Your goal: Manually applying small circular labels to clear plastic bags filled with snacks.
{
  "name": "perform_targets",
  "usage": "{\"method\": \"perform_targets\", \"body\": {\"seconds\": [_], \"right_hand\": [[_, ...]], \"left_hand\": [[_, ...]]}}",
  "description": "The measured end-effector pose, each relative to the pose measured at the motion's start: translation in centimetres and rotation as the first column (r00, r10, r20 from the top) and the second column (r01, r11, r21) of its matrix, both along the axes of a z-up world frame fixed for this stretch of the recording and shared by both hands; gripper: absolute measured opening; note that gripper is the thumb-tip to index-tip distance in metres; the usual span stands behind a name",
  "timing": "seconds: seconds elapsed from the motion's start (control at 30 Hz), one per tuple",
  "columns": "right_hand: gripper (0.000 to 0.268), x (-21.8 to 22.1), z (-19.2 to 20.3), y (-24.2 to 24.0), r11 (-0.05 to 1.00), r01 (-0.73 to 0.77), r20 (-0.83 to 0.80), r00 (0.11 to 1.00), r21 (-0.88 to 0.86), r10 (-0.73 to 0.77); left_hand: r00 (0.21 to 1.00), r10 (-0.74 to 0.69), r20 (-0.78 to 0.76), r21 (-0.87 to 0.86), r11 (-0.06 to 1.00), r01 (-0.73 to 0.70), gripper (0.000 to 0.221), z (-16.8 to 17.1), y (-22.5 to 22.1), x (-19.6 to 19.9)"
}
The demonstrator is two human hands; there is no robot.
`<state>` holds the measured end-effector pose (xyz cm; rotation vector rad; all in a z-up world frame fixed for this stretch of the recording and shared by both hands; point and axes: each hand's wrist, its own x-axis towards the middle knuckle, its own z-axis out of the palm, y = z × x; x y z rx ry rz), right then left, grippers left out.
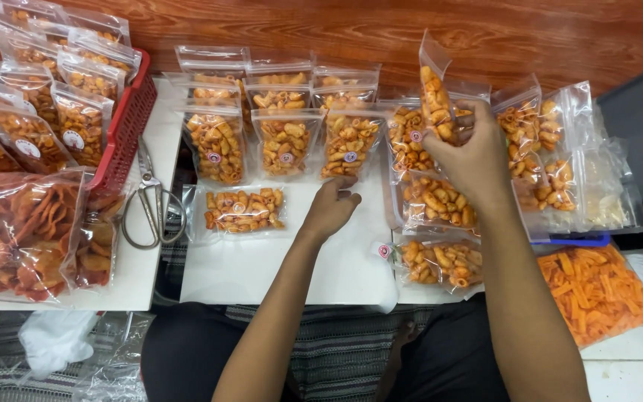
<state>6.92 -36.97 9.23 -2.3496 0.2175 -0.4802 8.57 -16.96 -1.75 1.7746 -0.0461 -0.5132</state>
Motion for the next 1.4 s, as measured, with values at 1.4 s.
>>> {"method": "perform_targets", "body": {"seconds": [1.4], "right_hand": [[0.078,-3.1,-11.3,11.1,0.539,-0.680,-0.628,0.710,-0.497,0.318]], "left_hand": [[0.964,-0.124,0.234,0.389,0.921,0.024,0.083,0.6,13.0,-4.3]]}}
